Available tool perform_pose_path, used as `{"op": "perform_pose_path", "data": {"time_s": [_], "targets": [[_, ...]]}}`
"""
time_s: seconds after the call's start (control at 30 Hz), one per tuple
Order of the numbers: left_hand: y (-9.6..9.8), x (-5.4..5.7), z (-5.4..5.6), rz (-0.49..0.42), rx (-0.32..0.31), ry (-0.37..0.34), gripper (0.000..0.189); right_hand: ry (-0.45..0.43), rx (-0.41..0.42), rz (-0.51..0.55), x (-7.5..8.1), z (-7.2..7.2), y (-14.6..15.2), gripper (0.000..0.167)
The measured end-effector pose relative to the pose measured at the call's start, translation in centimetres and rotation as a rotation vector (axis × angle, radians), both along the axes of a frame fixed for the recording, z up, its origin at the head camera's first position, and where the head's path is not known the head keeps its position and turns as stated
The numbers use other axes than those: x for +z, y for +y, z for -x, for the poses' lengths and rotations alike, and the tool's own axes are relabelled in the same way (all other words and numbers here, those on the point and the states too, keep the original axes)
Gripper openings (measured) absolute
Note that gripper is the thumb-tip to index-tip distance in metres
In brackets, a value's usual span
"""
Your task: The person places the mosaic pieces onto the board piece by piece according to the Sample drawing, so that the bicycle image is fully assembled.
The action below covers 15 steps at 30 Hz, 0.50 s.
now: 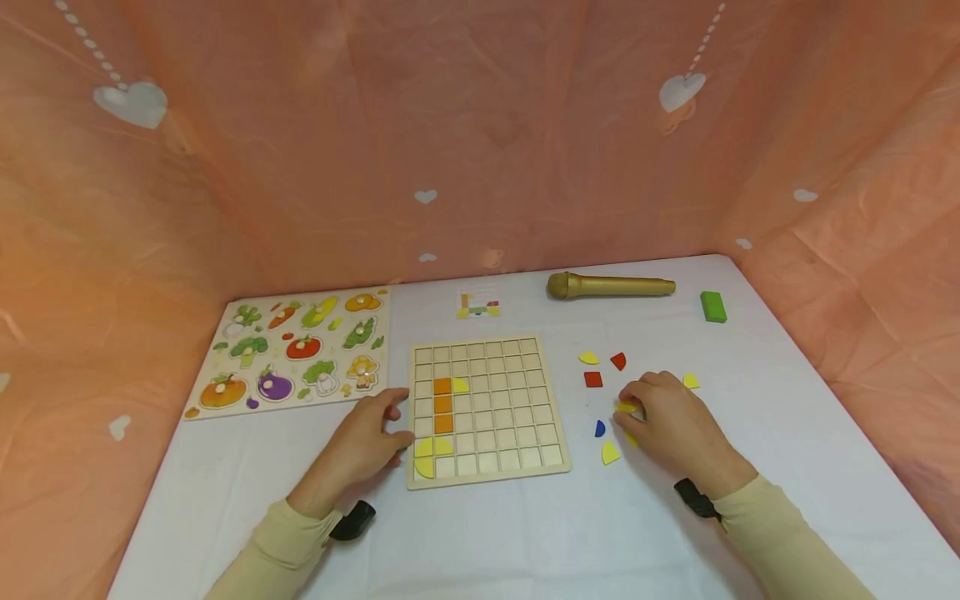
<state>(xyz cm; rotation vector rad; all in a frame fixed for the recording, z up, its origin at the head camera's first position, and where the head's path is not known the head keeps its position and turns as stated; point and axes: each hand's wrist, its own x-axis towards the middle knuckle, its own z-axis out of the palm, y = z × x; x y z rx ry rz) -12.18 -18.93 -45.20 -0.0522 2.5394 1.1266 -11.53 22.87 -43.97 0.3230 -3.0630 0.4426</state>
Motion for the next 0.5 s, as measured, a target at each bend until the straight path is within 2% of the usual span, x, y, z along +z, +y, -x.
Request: {"op": "perform_pose_path", "data": {"time_s": [0.23,0.5], "targets": [[0.01,0.06,-0.19,-0.010,0.011,-0.013,0.069,-0.031,-0.025,-0.018,-0.25,0.30,0.04,0.024],[0.04,0.16,-0.12,-0.007,0.007,-0.005,0.069,-0.045,-0.017,-0.010,-0.43,0.56,0.21,0.022]]}}
